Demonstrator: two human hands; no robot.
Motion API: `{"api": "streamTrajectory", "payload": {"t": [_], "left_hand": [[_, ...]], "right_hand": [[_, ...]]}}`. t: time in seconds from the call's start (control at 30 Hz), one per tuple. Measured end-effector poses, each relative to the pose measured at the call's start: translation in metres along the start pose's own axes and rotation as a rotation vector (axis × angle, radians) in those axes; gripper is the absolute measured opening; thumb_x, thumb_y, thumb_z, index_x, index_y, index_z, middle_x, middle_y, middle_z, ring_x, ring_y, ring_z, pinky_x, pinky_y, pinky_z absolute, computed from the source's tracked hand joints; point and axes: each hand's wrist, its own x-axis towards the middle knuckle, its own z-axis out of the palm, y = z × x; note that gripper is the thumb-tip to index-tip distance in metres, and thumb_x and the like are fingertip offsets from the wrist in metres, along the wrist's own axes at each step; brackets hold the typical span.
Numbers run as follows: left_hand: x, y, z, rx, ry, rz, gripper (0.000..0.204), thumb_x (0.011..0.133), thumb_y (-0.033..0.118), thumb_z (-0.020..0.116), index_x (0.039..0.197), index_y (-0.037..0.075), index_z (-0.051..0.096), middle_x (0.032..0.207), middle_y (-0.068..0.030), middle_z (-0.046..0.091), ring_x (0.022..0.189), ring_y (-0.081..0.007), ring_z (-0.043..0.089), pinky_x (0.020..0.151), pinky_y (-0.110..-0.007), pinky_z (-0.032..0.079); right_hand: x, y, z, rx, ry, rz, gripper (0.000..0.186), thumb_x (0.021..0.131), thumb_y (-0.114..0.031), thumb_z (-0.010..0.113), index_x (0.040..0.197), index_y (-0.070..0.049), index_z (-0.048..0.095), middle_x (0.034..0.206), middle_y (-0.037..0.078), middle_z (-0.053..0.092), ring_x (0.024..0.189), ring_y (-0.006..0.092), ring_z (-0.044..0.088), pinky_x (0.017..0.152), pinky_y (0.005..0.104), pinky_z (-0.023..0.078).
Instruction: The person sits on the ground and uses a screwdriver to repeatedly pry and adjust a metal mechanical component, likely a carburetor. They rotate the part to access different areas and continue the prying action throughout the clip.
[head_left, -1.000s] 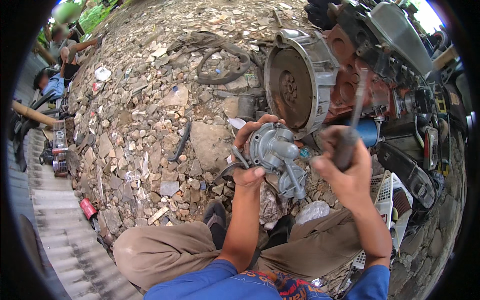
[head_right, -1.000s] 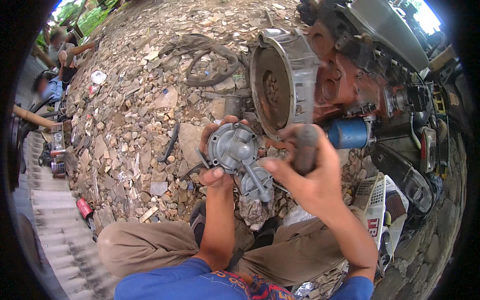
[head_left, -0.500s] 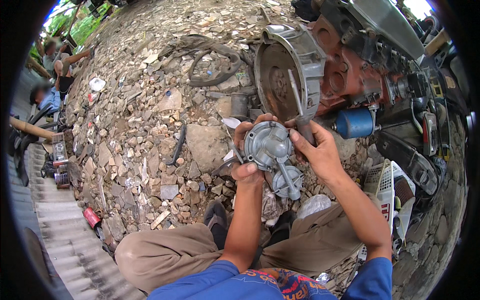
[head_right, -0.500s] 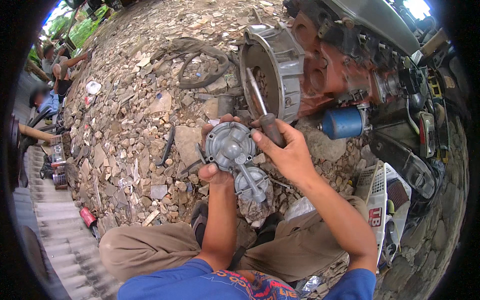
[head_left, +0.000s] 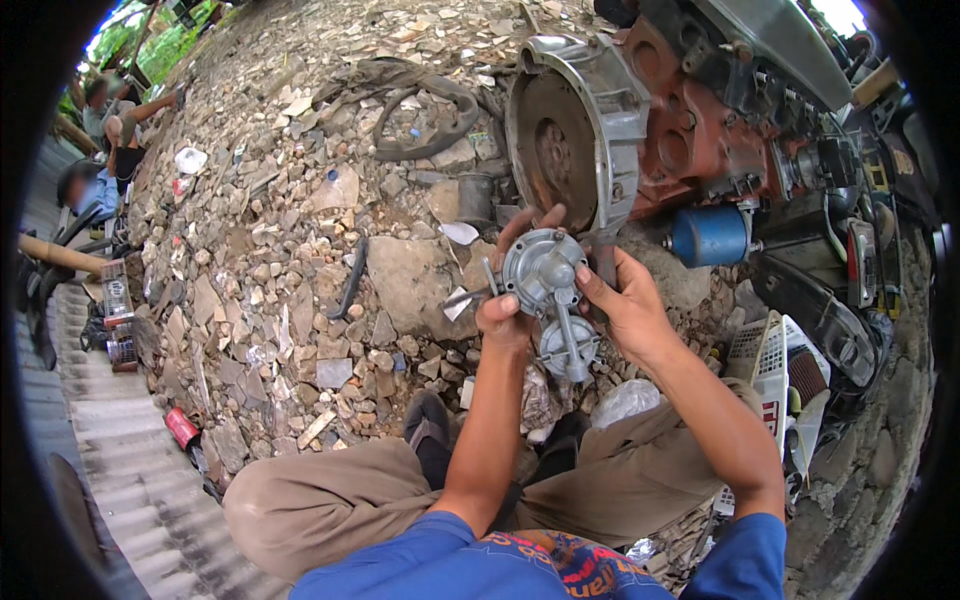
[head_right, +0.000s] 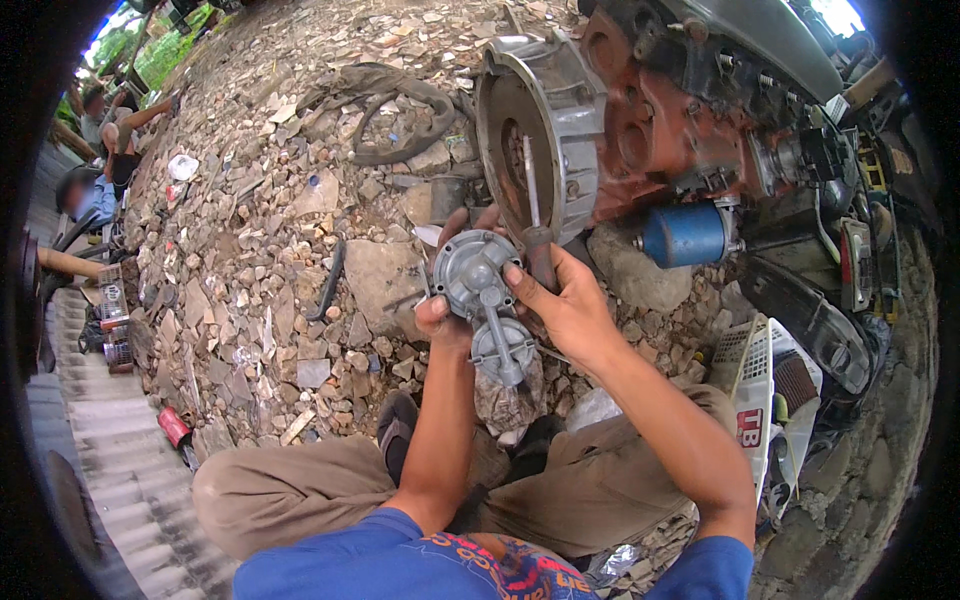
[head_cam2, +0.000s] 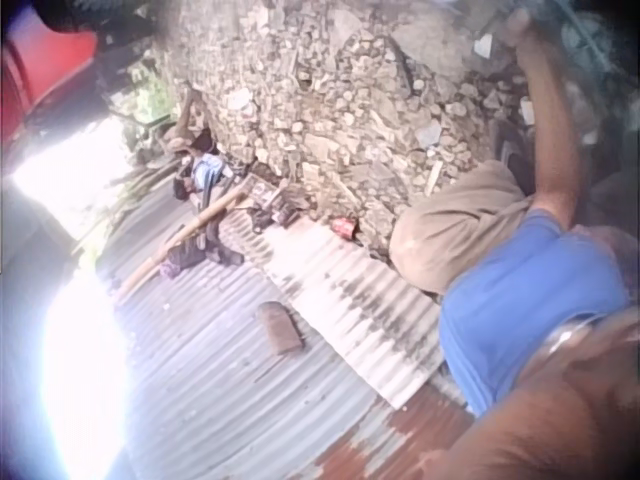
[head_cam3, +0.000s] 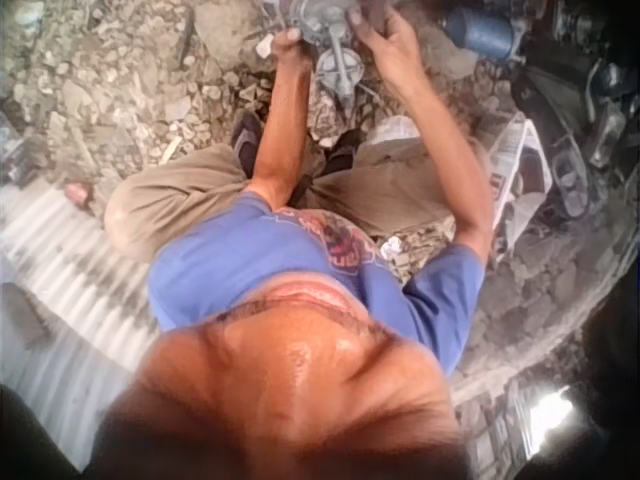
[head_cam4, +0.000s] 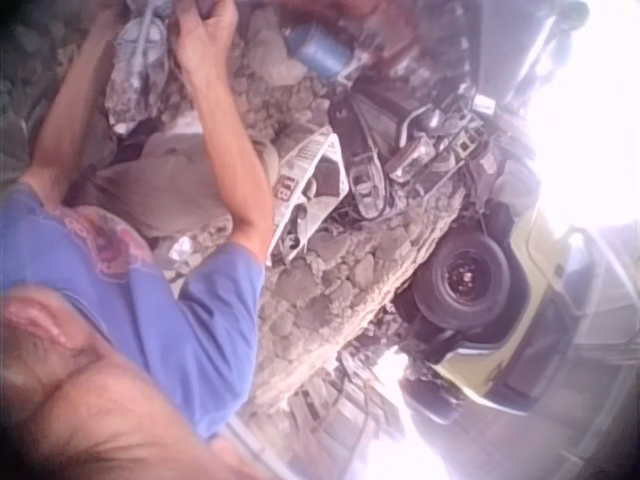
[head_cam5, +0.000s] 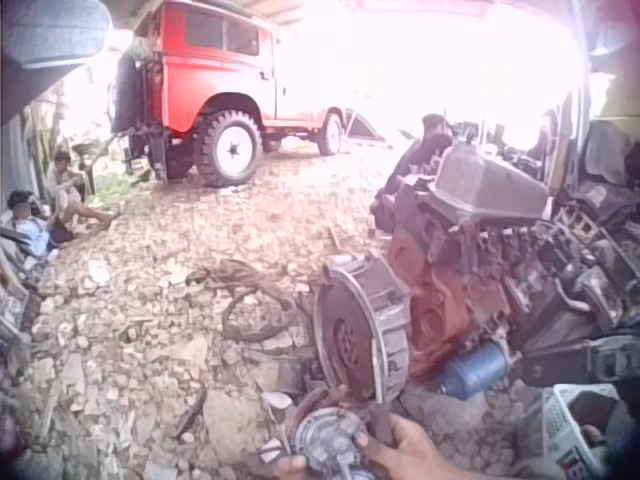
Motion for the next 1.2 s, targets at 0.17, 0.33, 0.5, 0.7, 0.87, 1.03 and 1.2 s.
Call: {"api": "streamTrajectory", "payload": {"t": [0.17,0.33,0.5,0.7,0.87,1.03,1.2], "left_hand": [[0.006,-0.001,-0.022,0.152,0.023,-0.084,0.090,0.063,0.033,0.078,0.138,0.000,0.041,0.129,-0.0167,0.055,0.116,-0.0302,0.060,0.102,-0.044,0.049],[0.007,-0.008,-0.005,0.231,0.320,-0.133,0.070,0.080,0.032,0.077,0.136,0.006,0.043,0.125,-0.0126,0.058,0.118,-0.0242,0.058,0.097,-0.043,0.049],[0.003,0.002,0.009,0.314,0.286,-0.117,0.063,0.088,0.033,0.075,0.135,0.008,0.043,0.124,-0.0105,0.059,0.115,-0.0228,0.059,0.096,-0.042,0.050],[0.002,0.009,0.019,0.219,0.212,-0.053,0.067,0.081,0.029,0.073,0.132,-0.001,0.042,0.121,-0.0171,0.060,0.111,-0.0257,0.061,0.099,-0.041,0.049],[0.001,0.009,0.019,0.178,0.195,-0.050,0.072,0.074,0.034,0.072,0.130,-0.002,0.045,0.119,-0.0187,0.061,0.111,-0.0269,0.061,0.100,-0.041,0.049],[-0.004,0.009,0.020,0.180,0.272,-0.052,0.069,0.075,0.035,0.070,0.128,-0.002,0.048,0.118,-0.0167,0.063,0.108,-0.0246,0.063,0.098,-0.040,0.050],[-0.007,0.013,0.030,0.250,0.366,-0.092,0.065,0.076,0.037,0.069,0.124,-0.005,0.053,0.113,-0.0150,0.066,0.102,-0.0231,0.065,0.093,-0.038,0.052]], "right_hand": [[0.008,0.016,-0.006,0.094,0.067,-0.080,0.031,0.095,-0.028,0.071,0.111,-0.003,0.060,0.088,-0.002,0.061,0.075,0.0064,0.053,0.068,0.0231,0.044],[0.025,0.019,-0.019,0.130,0.122,-0.141,0.027,0.097,-0.027,0.067,0.108,-0.004,0.059,0.088,-0.002,0.060,0.077,0.0072,0.053,0.070,0.0236,0.045],[0.022,0.017,-0.018,0.078,0.116,-0.186,0.028,0.098,-0.028,0.066,0.110,-0.003,0.059,0.088,-0.002,0.059,0.078,0.0073,0.053,0.071,0.0240,0.046],[0.001,-0.006,-0.003,-0.122,0.090,-0.311,0.039,0.097,-0.024,0.067,0.126,-0.001,0.057,0.107,0.003,0.064,0.093,0.0074,0.057,0.080,0.0243,0.047],[-0.008,-0.011,0.006,-0.288,0.131,-0.440,0.040,0.094,-0.021,0.070,0.125,0.001,0.058,0.122,0.009,0.059,0.110,0.0139,0.055,0.095,0.0290,0.045],[-0.012,-0.018,0.008,-0.322,0.163,-0.455,0.049,0.086,-0.024,0.079,0.122,0.004,0.059,0.126,0.012,0.053,0.115,0.0178,0.053,0.097,0.0304,0.043],[-0.009,-0.011,0.001,-0.375,0.148,-0.482,0.059,0.080,-0.027,0.085,0.122,0.004,0.058,0.124,0.010,0.053,0.114,0.0172,0.053,0.096,0.0301,0.044]]}}
